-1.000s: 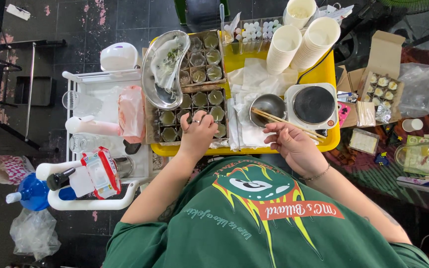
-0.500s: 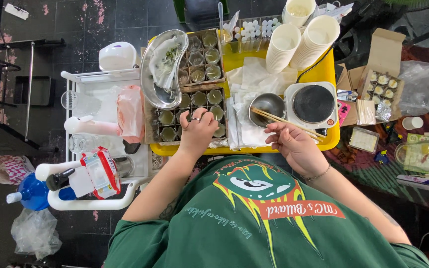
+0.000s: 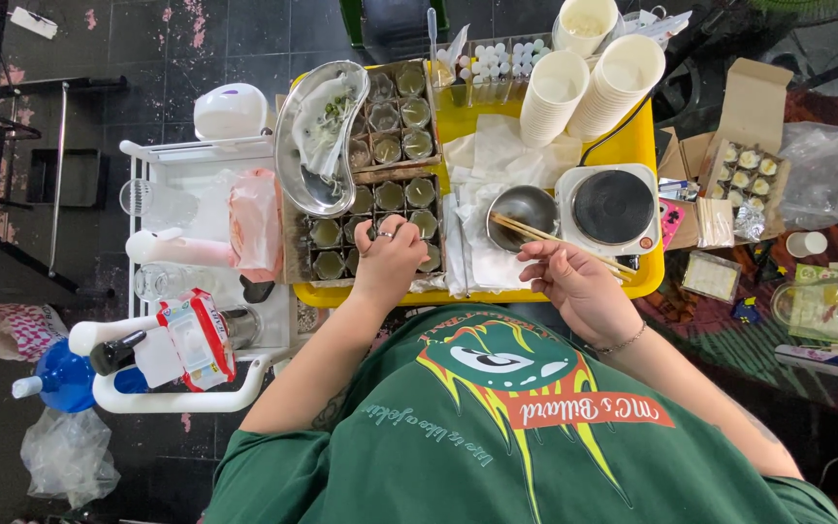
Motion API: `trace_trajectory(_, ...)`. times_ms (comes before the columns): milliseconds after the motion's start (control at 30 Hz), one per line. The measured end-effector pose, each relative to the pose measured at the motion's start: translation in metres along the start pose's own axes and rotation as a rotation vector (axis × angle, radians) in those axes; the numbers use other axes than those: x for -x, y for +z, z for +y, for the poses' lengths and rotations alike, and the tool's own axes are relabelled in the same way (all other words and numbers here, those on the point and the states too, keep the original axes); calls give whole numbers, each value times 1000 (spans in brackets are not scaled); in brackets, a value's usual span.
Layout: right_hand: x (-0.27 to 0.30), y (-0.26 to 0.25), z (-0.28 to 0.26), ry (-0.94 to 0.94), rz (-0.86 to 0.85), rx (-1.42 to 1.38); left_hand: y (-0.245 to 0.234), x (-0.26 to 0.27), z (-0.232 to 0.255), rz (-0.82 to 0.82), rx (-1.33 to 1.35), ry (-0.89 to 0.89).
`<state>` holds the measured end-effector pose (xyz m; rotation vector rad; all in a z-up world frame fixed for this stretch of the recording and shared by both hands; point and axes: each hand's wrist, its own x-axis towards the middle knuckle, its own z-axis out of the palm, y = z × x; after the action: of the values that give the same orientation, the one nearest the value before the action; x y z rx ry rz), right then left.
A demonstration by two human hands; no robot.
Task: Insert wicks into small candle tins and prepare them for pouring.
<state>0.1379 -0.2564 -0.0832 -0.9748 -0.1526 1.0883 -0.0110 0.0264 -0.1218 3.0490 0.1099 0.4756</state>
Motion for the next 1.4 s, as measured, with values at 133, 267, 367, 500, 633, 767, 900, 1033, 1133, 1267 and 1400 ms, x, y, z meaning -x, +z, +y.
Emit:
trace_trajectory(133, 0, 1, -1, 9, 9, -6, 0, -3, 1, -39, 7, -14)
trace_trajectory(267, 1, 2, -3, 4, 15, 14, 6, -4, -1, -17, -5, 12)
trace_trajectory(367, 1, 2, -4, -3, 15, 22, 8, -3, -1, -1, 0, 18)
trace_trajectory(500, 2, 1, -3, -9, 17, 18, 8, -2, -1, 23, 17, 19)
trace_trajectory(633, 3, -1, 1, -11, 11, 13, 6, -1, 0, 4, 64, -12)
trace_trajectory(767, 3, -1, 1, -13, 11, 12, 2, -1, 2, 12, 126, -33)
trace_trajectory(900, 5, -2, 1, -13, 13, 10, 1, 2, 2, -17, 165, -80)
trace_trajectory(1033, 5, -2, 1, -6, 27, 3, -7, 0, 2, -16, 211, -94)
trace_trajectory(1133, 6, -2, 1, -2, 39, -1, -20, -4, 1, -45, 232, -114)
trace_trajectory(1267, 3, -2, -2, 1, 51, 13, -45, -12, -7, -7, 255, -181)
trace_trajectory(1400, -1, 0, -2, -4, 55, 12, -60, -17, -34, 152, 207, -308)
